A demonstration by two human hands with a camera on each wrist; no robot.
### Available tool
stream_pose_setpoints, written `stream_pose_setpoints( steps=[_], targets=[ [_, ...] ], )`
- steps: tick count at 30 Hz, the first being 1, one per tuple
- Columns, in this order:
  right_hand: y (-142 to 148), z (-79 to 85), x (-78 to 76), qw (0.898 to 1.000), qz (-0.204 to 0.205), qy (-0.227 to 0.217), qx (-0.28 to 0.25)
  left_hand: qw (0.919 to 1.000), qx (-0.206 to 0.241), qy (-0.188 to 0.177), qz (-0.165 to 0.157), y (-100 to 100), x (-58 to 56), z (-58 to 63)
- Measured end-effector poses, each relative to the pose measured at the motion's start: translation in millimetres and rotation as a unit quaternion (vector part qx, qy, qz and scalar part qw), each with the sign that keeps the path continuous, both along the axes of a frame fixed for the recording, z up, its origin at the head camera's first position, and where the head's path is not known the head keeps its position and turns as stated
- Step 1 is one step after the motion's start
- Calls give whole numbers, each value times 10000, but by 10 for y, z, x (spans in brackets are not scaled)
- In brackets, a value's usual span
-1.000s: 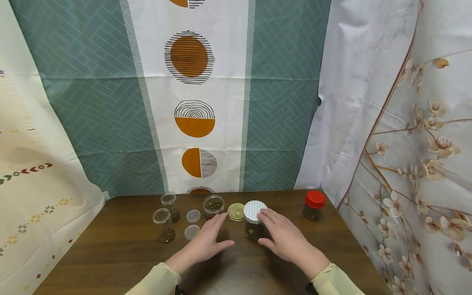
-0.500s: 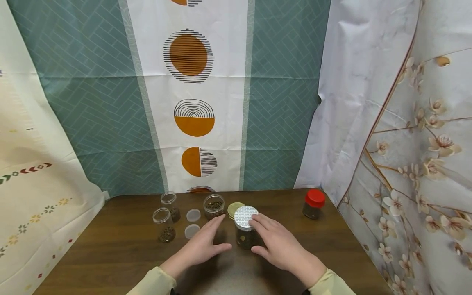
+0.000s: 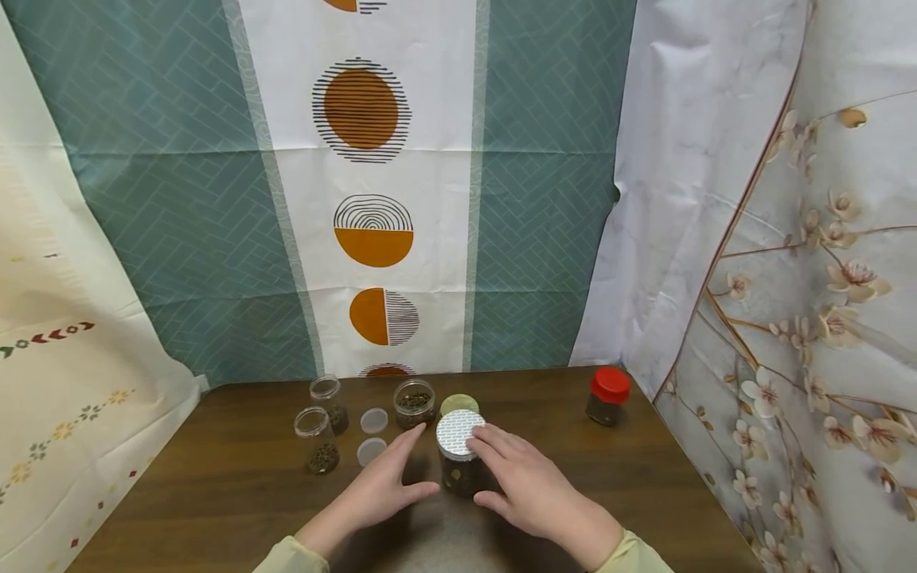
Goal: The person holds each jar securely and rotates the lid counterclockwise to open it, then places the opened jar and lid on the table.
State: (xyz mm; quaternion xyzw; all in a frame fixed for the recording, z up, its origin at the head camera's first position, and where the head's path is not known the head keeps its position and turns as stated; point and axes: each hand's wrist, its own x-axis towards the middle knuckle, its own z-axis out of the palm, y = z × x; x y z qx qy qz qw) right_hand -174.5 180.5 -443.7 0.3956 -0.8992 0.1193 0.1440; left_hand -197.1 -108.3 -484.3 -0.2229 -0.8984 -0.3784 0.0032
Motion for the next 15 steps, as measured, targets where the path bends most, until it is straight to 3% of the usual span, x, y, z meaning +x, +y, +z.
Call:
stream_pose_setpoints(
  steps=[6, 15],
  targets=[
    [-97, 24, 26, 9999, 98, -126, 50, 9998, 6, -168, 78, -43, 20, -25],
    [-224, 34, 70, 9992, 263, -281, 140, 9999, 73, -138, 10, -89, 21, -60]
  ],
)
